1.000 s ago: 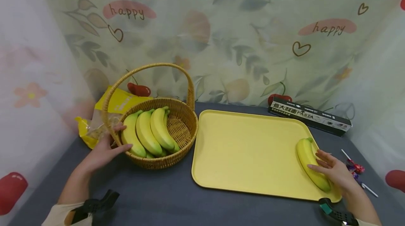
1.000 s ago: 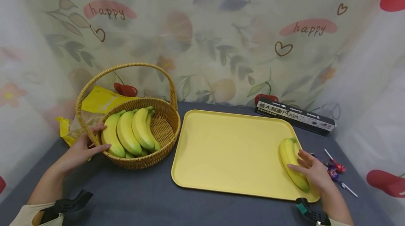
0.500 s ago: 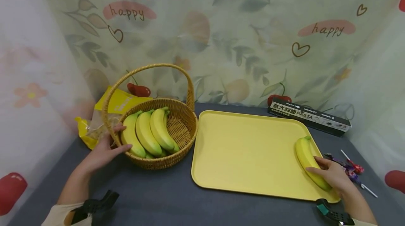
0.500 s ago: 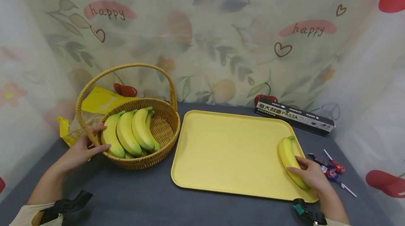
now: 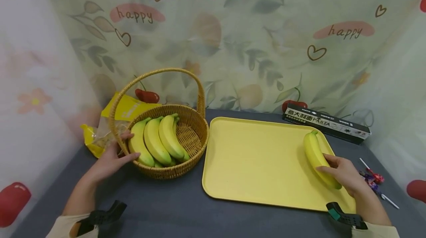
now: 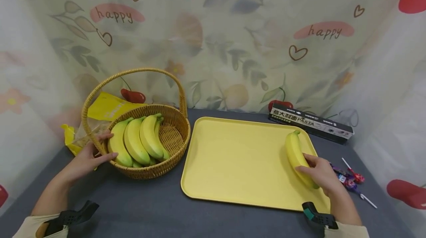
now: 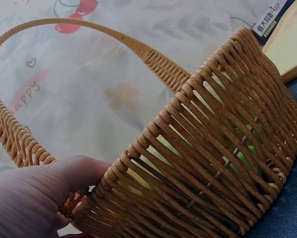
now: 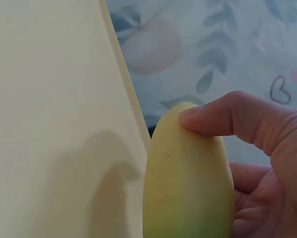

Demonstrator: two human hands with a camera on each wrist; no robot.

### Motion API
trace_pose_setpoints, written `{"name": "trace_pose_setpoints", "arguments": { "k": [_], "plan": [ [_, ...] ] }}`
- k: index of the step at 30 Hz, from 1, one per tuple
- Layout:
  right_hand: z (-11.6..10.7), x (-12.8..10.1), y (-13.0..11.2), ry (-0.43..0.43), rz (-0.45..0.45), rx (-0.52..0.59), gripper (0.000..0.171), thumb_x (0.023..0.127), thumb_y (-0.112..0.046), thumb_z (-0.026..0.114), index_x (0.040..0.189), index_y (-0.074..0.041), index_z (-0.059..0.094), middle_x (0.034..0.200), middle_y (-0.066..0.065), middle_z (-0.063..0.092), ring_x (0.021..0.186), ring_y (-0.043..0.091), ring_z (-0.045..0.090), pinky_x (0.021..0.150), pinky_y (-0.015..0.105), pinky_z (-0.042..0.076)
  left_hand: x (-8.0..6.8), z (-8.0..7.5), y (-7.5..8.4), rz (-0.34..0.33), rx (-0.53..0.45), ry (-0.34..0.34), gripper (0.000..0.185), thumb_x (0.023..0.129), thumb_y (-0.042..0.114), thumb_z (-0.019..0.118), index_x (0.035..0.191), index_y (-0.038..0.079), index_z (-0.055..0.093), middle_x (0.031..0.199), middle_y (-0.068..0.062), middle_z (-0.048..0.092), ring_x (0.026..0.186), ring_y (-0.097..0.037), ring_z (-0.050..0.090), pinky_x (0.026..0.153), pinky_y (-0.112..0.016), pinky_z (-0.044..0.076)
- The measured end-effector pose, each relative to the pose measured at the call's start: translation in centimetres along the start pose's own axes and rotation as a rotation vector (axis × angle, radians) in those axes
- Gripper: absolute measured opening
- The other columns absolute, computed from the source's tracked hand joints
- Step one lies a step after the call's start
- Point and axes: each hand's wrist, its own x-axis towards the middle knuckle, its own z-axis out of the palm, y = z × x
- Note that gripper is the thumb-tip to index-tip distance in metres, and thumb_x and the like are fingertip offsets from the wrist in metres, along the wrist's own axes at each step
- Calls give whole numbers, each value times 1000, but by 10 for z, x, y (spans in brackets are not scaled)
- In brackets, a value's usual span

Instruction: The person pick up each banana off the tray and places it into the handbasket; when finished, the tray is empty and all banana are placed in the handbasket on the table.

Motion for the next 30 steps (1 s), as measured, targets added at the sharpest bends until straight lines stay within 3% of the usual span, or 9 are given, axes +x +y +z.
{"name": "trace_pose_setpoints", "arguments": {
  "k": [8,16,21,30],
  "plan": [
    [18,12,-42,-15,-163,79,73,89,-28,63,143,6,27,137,33,41,113,38,54,74,26,52,-1,0,-1,4,-2,6,64,91,18,61,141,-2,27,146,-28,24,130,-44,30,78,-6,36],
    [40,23,-98,-128,-311,177,72,87,-18,64,145,3,26,132,31,47,114,37,54,81,37,51,-1,0,-2,-17,4,-4,66,91,22,60,142,-2,26,147,-28,23,131,-43,29,79,-7,36],
    [56,28,-126,-195,-387,201,72,86,-16,64,145,2,26,130,28,50,114,37,54,84,37,50,-1,-1,-2,-25,-1,-10,67,92,23,59,143,-2,24,148,-28,22,131,-44,28,78,-8,37],
    [89,32,-185,-322,-523,234,69,84,-13,64,144,-3,32,124,24,54,94,22,59,74,29,47,-1,0,1,-7,3,-1,65,91,20,61,142,-1,26,148,-28,22,133,-46,27,83,-14,39]
  ]
}}
